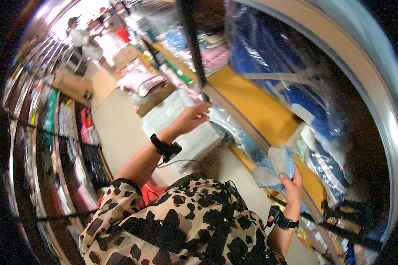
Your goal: The person moves various packaged textile items and a pillow between shelves on a rack, using a cloth to wipe down the surface of the shelf.
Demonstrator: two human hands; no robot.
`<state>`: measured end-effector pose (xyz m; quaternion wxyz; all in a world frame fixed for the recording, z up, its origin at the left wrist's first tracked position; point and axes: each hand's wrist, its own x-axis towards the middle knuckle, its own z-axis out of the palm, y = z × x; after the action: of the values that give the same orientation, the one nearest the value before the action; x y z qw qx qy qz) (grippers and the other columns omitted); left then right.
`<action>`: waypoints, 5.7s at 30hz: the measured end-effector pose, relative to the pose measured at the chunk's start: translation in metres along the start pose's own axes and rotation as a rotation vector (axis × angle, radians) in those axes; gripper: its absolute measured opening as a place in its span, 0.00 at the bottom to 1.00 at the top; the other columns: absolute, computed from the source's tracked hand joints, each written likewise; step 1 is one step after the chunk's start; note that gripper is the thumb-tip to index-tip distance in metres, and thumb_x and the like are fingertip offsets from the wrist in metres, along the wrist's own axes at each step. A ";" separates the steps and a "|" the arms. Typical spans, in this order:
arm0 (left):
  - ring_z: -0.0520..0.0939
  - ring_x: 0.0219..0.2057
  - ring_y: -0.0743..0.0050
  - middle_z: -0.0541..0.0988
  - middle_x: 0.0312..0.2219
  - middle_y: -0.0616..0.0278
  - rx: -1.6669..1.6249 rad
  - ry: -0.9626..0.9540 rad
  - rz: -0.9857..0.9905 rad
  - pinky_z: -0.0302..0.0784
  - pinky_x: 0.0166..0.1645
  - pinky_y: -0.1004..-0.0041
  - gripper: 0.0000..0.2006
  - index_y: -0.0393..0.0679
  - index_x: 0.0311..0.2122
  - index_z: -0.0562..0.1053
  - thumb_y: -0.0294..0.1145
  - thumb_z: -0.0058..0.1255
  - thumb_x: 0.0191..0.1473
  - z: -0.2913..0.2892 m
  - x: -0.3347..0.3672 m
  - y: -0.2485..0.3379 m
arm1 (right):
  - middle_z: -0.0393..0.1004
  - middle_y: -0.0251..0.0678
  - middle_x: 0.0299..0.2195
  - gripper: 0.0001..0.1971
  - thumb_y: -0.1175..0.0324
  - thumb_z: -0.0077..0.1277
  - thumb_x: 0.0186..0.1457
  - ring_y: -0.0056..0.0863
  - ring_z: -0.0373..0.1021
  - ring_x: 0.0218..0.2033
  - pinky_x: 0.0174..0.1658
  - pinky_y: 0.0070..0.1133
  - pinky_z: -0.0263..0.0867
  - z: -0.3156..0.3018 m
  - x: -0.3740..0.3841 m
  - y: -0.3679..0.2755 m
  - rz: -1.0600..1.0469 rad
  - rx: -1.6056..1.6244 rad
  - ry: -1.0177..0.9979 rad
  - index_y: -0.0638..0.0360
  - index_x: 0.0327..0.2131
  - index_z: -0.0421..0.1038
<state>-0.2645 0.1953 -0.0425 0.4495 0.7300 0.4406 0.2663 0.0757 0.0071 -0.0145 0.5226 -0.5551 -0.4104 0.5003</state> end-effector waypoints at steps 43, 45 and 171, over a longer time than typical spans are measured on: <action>0.70 0.42 0.72 0.71 0.41 0.58 -0.327 -0.230 0.107 0.63 0.48 0.74 0.29 0.35 0.51 0.58 0.40 0.52 0.46 -0.096 -0.107 -0.025 | 0.67 0.30 0.39 0.16 0.71 0.46 0.51 0.18 0.62 0.39 0.46 0.17 0.56 0.318 0.048 0.015 -0.050 0.157 -0.055 0.62 0.45 0.62; 0.70 0.40 0.75 0.72 0.38 0.59 -0.436 -0.233 0.010 0.64 0.46 0.75 0.24 0.36 0.49 0.61 0.36 0.50 0.48 -0.102 -0.101 -0.030 | 0.67 0.30 0.39 0.16 0.71 0.47 0.51 0.18 0.62 0.40 0.46 0.18 0.56 0.322 0.048 0.010 -0.065 0.106 -0.057 0.62 0.45 0.62; 0.62 0.52 0.66 0.63 0.51 0.62 -0.879 -0.608 -0.391 0.57 0.55 0.65 0.40 0.45 0.55 0.56 0.68 0.31 0.45 -0.200 -0.041 -0.132 | 0.71 0.30 0.33 0.11 0.65 0.47 0.53 0.18 0.68 0.29 0.30 0.17 0.65 0.323 -0.172 -0.041 -0.371 0.412 0.923 0.60 0.38 0.67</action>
<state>-0.4938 0.2711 -0.0691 0.8586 0.4229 0.2662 0.1142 -0.2672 -0.1020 0.0633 0.8263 -0.5216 -0.1225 0.1739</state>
